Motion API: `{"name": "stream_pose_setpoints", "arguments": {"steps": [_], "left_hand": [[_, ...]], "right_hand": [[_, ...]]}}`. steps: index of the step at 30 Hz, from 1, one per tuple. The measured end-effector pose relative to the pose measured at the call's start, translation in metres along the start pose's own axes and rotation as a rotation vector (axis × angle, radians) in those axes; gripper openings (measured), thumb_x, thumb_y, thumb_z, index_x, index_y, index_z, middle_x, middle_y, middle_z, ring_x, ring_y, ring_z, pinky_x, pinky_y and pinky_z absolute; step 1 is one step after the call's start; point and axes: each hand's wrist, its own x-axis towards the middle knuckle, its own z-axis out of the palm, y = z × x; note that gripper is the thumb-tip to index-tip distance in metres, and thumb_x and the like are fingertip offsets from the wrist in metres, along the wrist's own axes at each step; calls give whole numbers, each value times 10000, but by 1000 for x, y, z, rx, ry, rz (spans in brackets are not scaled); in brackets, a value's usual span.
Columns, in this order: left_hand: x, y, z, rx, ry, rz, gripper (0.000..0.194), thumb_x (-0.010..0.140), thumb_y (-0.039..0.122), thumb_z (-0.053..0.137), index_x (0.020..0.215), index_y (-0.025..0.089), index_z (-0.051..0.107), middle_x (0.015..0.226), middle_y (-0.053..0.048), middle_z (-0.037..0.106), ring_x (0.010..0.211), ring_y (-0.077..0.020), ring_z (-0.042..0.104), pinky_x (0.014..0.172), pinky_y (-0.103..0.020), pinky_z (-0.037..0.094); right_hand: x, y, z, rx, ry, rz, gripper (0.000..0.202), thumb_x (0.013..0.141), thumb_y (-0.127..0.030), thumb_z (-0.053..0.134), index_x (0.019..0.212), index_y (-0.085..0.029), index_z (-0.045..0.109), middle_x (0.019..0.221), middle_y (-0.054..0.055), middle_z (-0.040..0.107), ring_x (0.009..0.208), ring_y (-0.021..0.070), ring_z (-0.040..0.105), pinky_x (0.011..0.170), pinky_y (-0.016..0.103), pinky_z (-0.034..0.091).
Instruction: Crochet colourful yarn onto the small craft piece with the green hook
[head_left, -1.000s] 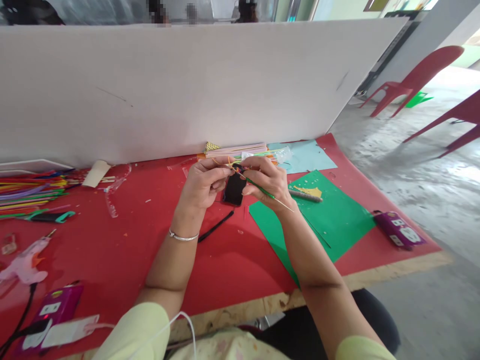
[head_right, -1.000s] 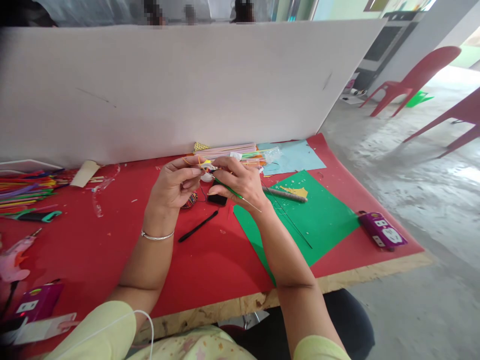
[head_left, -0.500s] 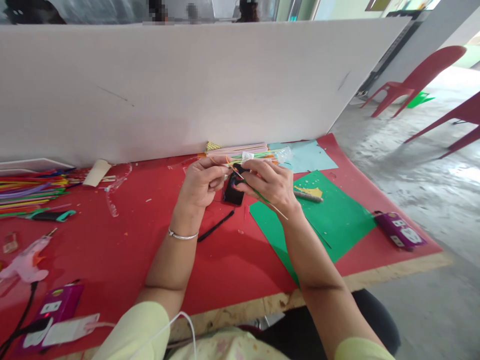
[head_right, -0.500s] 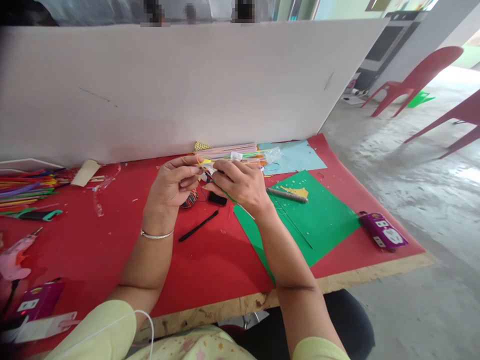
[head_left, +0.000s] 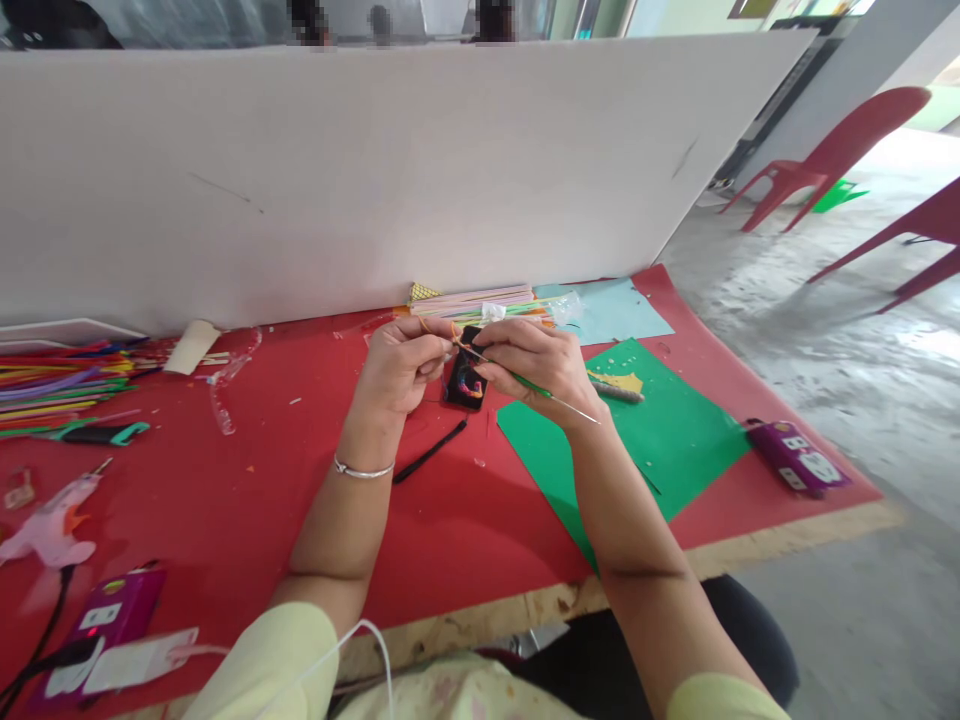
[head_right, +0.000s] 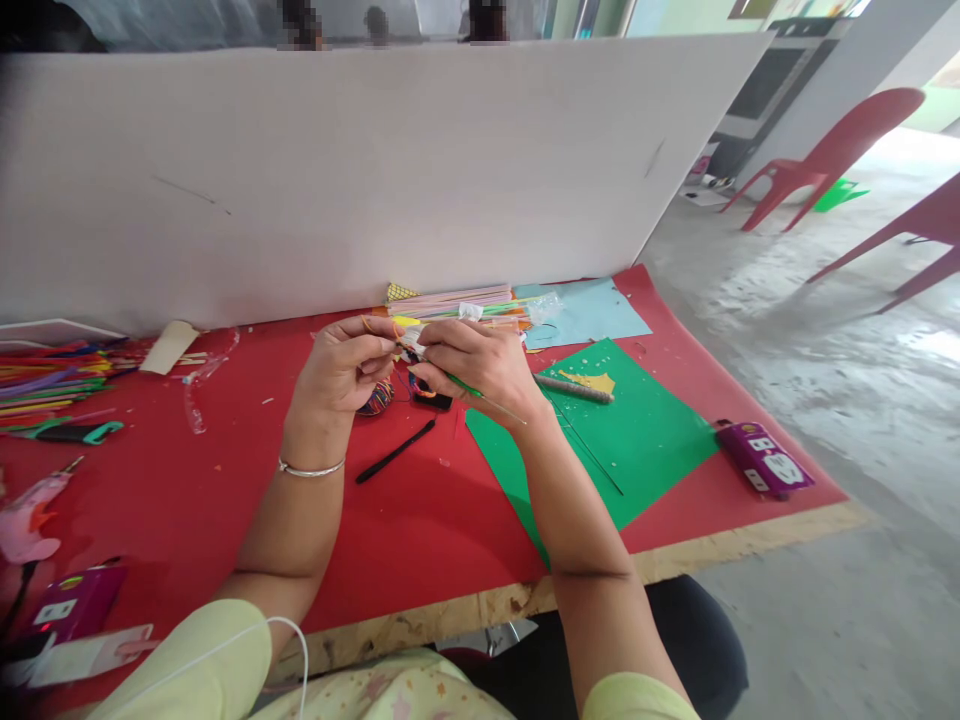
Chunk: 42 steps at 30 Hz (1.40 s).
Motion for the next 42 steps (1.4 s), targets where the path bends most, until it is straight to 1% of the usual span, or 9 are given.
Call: {"name": "stream_pose_setpoints", "arguments": {"steps": [4,10,15,19,23,29,37,40,42], "left_hand": [[0,0,-1,-24,-38,-25,153,537,136,758,683,166,794,457,63,458,414,-28,285,423,-196,171],[0,0,-5,-54,-72,-39,144,553,143,780,691,171,812,470,56,470,421,-29,290,415,-190,160],[-1,2,-5,-42,-88,-27,120,564,149,775,677,174,806,450,63,439,415,-33,286,417,-196,175],[-3,0,0,-45,-81,31,130,593,161,814,720,182,827,496,40,534,417,-33,325,420,-202,209],[-4,-6,8,-77,-71,29,180,587,177,857,767,183,844,592,12,652,415,-28,361,415,-204,225],[-5,-7,12,-88,-38,73,176,601,185,832,775,193,854,580,31,613,435,-27,347,407,-192,200],[-5,-6,11,-92,-38,46,215,596,194,838,810,204,851,734,-12,719,535,-73,513,409,-185,287],[-6,-6,13,-106,-71,62,255,625,219,824,878,199,856,898,-37,790,531,-62,520,391,-185,267],[-7,-6,14,-126,-84,69,272,629,218,841,900,201,855,862,-26,779,516,-59,507,383,-183,257]], "right_hand": [[0,-1,-2,99,-35,67,304,1115,-417,607,999,-213,800,1210,81,856,1068,202,825,933,334,626],[0,-1,7,429,27,165,291,1125,-405,577,1088,-227,805,1190,88,868,1138,211,827,992,370,649],[1,-3,5,656,40,319,442,1123,-490,544,868,-224,788,1165,93,861,1124,221,811,998,400,655],[3,-5,18,806,120,512,566,1087,-625,547,743,-213,726,1049,83,811,894,174,756,829,340,657],[3,-5,40,1040,191,657,560,1031,-736,564,814,-232,677,864,27,691,721,140,638,637,277,592],[5,-11,42,912,228,694,564,1037,-725,570,804,-225,689,777,5,621,687,126,582,612,272,513],[9,-17,41,979,260,715,592,1024,-753,553,795,-226,695,859,20,627,731,121,591,627,270,534],[8,-18,42,983,283,738,535,1024,-734,577,895,-238,729,792,-2,597,721,126,587,651,276,542],[7,-17,45,993,304,750,502,1021,-730,589,1043,-256,750,770,-17,592,715,130,590,663,280,545]]}}
